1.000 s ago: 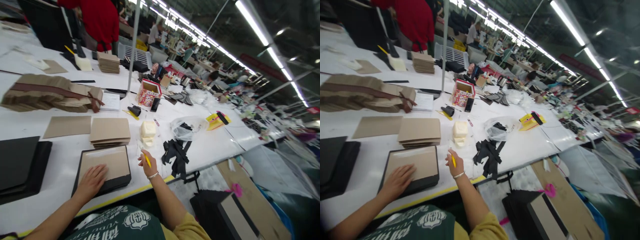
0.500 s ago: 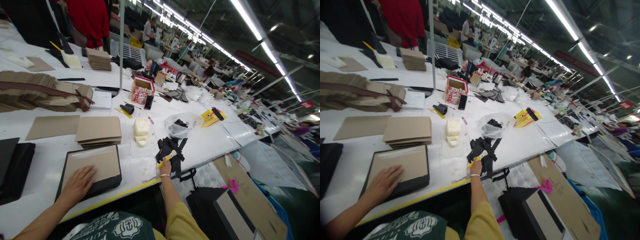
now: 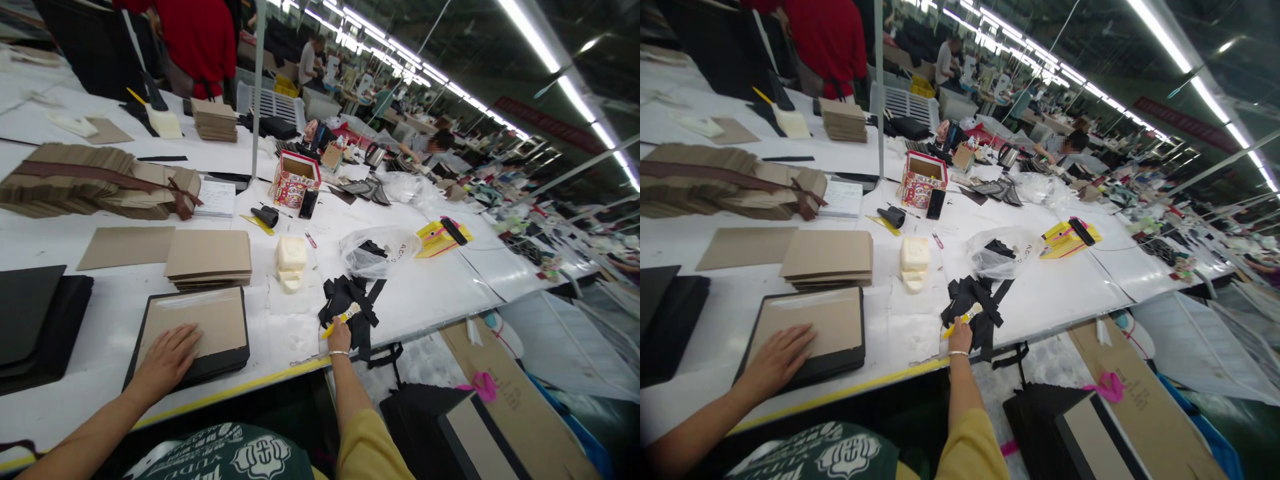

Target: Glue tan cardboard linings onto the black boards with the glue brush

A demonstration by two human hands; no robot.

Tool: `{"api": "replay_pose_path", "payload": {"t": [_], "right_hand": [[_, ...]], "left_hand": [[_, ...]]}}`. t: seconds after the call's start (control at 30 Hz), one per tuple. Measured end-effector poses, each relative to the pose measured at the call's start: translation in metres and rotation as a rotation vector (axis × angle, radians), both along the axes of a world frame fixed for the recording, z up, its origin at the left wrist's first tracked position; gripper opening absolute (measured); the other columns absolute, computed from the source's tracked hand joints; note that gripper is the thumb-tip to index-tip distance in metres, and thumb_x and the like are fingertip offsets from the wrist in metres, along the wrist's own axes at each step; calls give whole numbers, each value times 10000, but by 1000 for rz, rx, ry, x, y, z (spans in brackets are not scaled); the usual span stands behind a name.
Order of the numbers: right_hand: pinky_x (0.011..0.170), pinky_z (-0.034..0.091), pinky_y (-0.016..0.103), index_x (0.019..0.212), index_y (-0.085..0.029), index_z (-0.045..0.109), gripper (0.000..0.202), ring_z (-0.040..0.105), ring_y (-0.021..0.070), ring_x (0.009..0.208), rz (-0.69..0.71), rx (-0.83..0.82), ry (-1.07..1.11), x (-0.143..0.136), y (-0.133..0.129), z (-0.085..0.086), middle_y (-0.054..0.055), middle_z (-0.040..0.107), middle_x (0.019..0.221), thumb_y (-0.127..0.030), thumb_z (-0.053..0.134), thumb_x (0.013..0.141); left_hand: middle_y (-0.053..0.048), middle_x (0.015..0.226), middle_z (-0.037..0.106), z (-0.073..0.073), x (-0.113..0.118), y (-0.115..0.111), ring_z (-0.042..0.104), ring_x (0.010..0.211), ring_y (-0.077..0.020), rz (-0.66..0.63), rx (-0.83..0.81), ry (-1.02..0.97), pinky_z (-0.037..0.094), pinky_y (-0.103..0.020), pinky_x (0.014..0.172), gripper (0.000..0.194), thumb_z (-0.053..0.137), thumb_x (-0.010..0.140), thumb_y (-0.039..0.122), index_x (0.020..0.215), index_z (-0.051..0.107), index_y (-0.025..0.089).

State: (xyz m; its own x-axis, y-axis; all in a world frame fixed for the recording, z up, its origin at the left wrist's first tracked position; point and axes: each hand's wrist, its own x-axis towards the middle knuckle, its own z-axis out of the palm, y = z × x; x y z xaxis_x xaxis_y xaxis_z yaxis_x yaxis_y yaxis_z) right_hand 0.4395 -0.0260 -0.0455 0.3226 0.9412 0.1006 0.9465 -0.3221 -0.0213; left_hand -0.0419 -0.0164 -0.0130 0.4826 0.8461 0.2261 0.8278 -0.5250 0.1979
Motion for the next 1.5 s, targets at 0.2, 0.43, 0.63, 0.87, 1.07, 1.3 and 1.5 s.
{"api": "replay_pose_path", "payload": {"t": [0.2,0.43,0.63,0.87,1.07,1.3,1.5], "right_hand": [[780,345,269,1111,-132,515,413,483,195,906,19,-8,22,-5,-1,-1,102,566,925,-35,441,716],[736,353,260,1072,-145,541,355,504,180,805,18,-67,51,-5,-8,-6,80,568,793,-41,406,760],[778,349,251,1116,-140,504,451,495,188,877,25,-73,70,-14,-22,1,84,564,891,-40,485,677],[749,350,262,1081,-149,534,338,520,188,830,10,-147,106,-20,-28,8,91,581,830,-74,442,765],[681,354,239,1012,-174,550,305,554,164,748,8,-150,181,-29,-34,32,57,603,768,-59,454,746],[676,439,278,983,-183,441,263,548,148,689,114,120,737,-91,-14,111,3,562,769,-245,521,740],[573,482,247,958,-232,366,285,508,95,608,461,-47,1530,-190,6,183,-53,455,713,-228,541,732]], "left_hand": [[-93,1290,462,0,-1,0,423,1167,-254,-12,-7,-7,268,-443,1004,410,408,821,383,1175,506,202],[-99,1298,450,1,-2,0,409,1173,-263,-22,1,-8,254,-452,1007,422,408,820,374,1185,499,182],[-94,1299,450,0,-3,0,408,1175,-257,-22,-16,-19,252,-445,1008,423,407,816,375,1188,496,192],[-83,1310,441,4,-2,0,401,1184,-251,-7,-41,9,253,-441,1012,417,408,814,351,1202,474,212],[-83,1304,451,7,-2,0,396,1194,-254,6,-87,-7,260,-448,1008,408,409,811,362,1177,502,210],[-128,1333,402,58,23,3,385,1204,-263,76,-194,-172,220,-472,1028,539,473,776,367,1268,399,161],[-136,1296,431,134,85,14,406,1175,-251,-85,-712,-790,326,-369,978,773,636,664,430,1319,330,158]]}}
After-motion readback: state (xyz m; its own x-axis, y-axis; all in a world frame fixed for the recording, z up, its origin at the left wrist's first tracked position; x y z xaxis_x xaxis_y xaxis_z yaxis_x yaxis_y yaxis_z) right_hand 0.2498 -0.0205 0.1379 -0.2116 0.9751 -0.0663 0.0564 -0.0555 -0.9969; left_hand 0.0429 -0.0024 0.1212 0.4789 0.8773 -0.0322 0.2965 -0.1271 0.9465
